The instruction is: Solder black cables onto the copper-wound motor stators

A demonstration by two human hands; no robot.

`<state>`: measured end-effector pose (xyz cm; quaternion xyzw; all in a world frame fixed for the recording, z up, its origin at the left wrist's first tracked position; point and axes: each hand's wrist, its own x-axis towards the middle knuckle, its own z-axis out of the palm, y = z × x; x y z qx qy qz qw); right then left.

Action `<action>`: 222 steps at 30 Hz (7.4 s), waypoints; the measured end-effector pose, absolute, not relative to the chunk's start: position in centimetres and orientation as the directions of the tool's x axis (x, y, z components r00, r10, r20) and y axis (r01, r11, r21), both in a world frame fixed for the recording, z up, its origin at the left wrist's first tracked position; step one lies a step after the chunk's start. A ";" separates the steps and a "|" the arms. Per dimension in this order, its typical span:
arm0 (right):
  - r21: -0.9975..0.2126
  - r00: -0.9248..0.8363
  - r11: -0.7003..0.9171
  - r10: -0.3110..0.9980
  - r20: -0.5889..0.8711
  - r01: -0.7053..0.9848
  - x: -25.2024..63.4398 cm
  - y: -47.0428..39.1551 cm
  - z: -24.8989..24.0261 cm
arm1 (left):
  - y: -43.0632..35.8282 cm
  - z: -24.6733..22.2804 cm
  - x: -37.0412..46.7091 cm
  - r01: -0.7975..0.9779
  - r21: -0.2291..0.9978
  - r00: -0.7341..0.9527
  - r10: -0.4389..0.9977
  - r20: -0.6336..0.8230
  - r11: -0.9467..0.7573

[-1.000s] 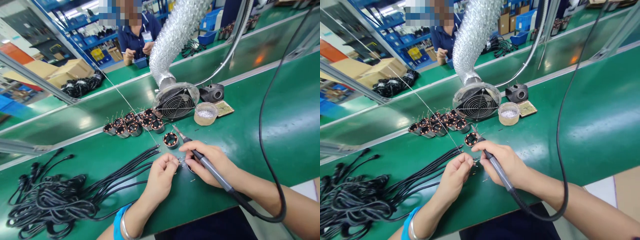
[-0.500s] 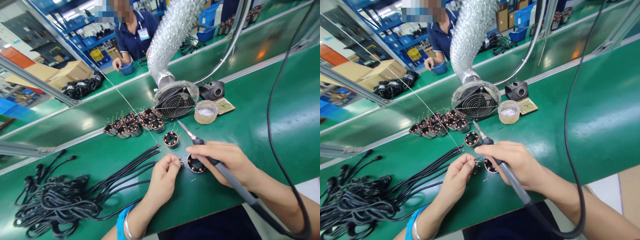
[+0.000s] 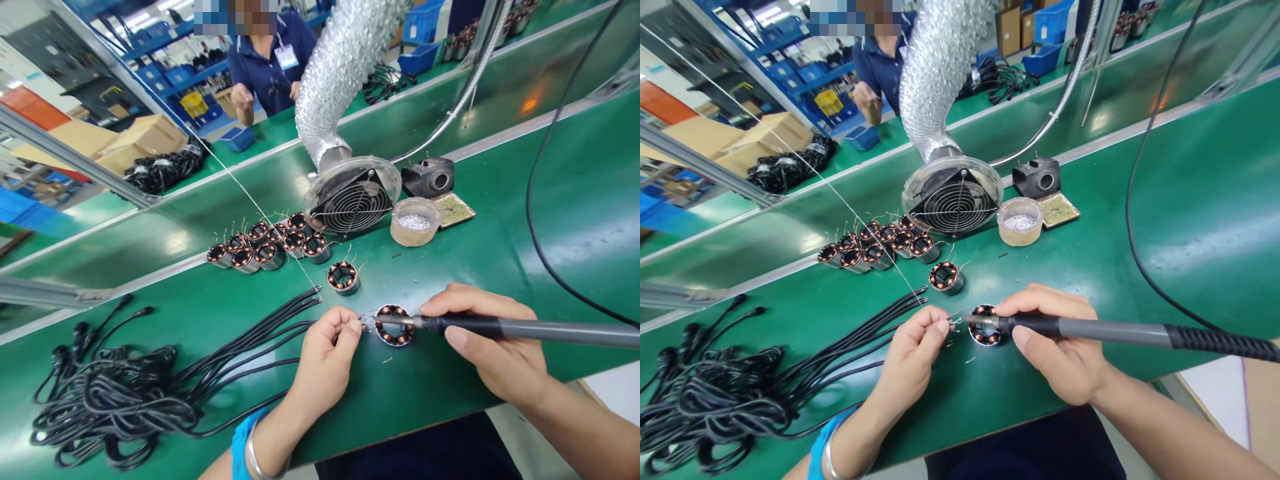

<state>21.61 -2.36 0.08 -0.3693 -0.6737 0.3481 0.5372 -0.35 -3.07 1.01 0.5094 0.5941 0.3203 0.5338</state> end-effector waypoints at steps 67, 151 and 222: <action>-0.437 -0.399 0.843 0.534 0.745 0.313 17.3 -1.1 -0.1 | -3.3 1.4 -1.6 0.391 0.916 0.373 0.894 -0.246 0.089; -0.877 -0.112 0.456 0.889 0.443 0.149 22.3 -4.2 0.6 | -3.8 0.4 0.6 0.272 0.934 0.164 0.945 -0.284 0.233; -0.480 -0.182 0.714 0.635 0.751 0.509 23.5 -2.7 0.8 | -3.9 0.3 0.5 0.264 0.934 0.159 0.944 -0.288 0.241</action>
